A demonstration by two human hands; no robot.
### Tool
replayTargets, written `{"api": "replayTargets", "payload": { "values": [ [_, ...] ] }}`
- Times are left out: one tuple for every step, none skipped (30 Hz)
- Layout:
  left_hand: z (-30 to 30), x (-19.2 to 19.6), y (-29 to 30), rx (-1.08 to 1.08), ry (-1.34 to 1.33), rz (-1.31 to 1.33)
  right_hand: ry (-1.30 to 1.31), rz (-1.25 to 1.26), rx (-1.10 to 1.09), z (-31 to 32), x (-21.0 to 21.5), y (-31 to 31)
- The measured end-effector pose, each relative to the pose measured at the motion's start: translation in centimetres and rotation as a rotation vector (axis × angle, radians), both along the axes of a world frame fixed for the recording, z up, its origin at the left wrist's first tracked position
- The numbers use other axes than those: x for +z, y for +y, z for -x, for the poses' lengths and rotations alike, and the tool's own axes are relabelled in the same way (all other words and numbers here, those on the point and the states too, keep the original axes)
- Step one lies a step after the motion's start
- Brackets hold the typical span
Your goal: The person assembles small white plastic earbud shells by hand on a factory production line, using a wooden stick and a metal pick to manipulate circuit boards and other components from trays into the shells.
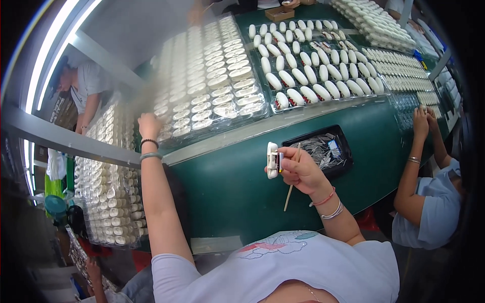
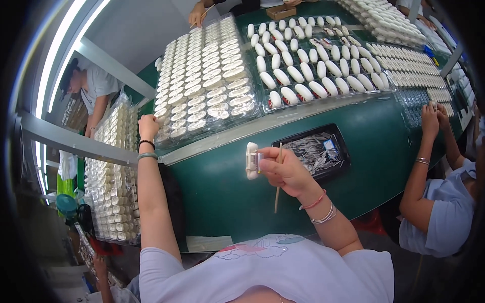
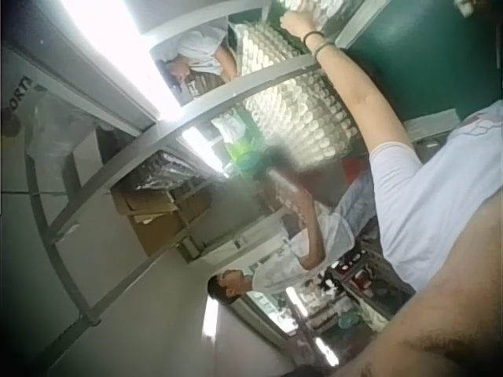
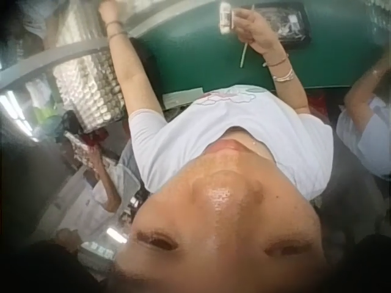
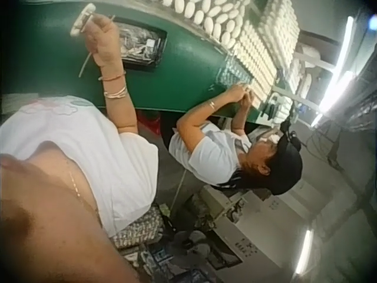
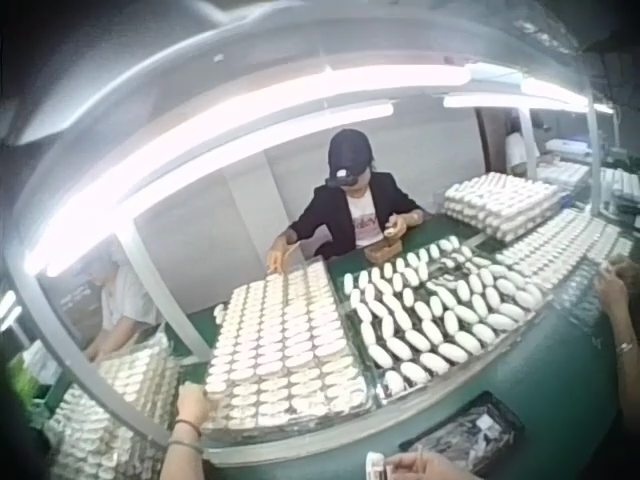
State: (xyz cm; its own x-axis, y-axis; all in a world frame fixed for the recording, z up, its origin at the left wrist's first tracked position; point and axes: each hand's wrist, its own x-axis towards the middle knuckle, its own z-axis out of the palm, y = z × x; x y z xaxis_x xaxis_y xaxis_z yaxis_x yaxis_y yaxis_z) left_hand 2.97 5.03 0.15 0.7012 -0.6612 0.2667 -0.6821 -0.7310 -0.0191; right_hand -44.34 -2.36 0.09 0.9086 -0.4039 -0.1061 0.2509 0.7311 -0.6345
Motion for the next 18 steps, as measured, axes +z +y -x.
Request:
{"api": "replayTargets", "payload": {
  "values": [
    [-0.3,0.0,0.4,-0.041,-0.001,-0.036,-0.011,0.003,-0.011,-0.1,-0.1,0.0],
    [-0.5,0.3,0.6,-0.083,-0.001,-0.074,-0.004,0.008,-0.008,-0.1,-0.2,0.0],
    [-0.7,0.8,1.1,-0.092,-0.011,-0.073,0.004,0.011,-0.002,-0.1,-0.2,0.1],
    [-0.4,1.4,1.5,-0.131,0.02,-0.07,-0.001,0.011,-0.011,-0.1,0.0,0.2],
    [-0.1,1.9,1.8,-0.165,0.053,-0.068,0.011,0.009,-0.021,-0.2,0.3,0.3],
    [-0.1,2.5,2.0,-0.169,0.049,-0.006,0.025,0.007,-0.026,-0.3,0.5,0.5],
    [0.8,3.7,2.3,-0.163,0.049,-0.011,0.024,0.003,-0.02,-0.2,0.7,0.6],
    [2.1,4.8,2.4,-0.187,0.168,0.065,0.007,0.035,-0.001,-0.1,0.8,0.7],
    [3.8,5.9,2.3,-0.213,0.292,0.14,-0.006,0.065,0.016,0.0,0.8,0.8],
    [7.9,7.6,1.8,-0.343,0.327,0.12,0.005,0.054,0.009,0.4,1.1,0.9],
    [12.5,8.7,1.6,-0.467,0.358,0.101,0.033,0.155,-0.021,0.6,1.7,1.0],
    [15.8,8.3,1.9,-0.622,0.371,0.131,0.059,0.26,-0.047,0.6,2.0,1.2],
    [18.8,8.2,3.0,-0.766,0.375,0.162,0.052,0.255,-0.033,0.4,2.1,1.5],
    [21.5,7.9,3.7,-0.852,0.453,0.121,0.079,0.346,-0.082,0.2,2.1,1.8],
    [23.7,7.4,4.2,-0.941,0.536,0.08,0.109,0.436,-0.135,0.0,2.0,2.0],
    [25.4,7.1,4.8,-0.934,0.642,0.065,0.118,0.428,-0.134,-0.3,2.2,2.2],
    [26.5,6.8,5.2,-0.93,0.75,0.051,0.127,0.445,-0.104,-0.3,2.8,2.5],
    [26.8,6.3,5.4,-0.936,0.764,0.047,0.137,0.46,-0.076,-0.4,3.2,2.7]
  ]
}}
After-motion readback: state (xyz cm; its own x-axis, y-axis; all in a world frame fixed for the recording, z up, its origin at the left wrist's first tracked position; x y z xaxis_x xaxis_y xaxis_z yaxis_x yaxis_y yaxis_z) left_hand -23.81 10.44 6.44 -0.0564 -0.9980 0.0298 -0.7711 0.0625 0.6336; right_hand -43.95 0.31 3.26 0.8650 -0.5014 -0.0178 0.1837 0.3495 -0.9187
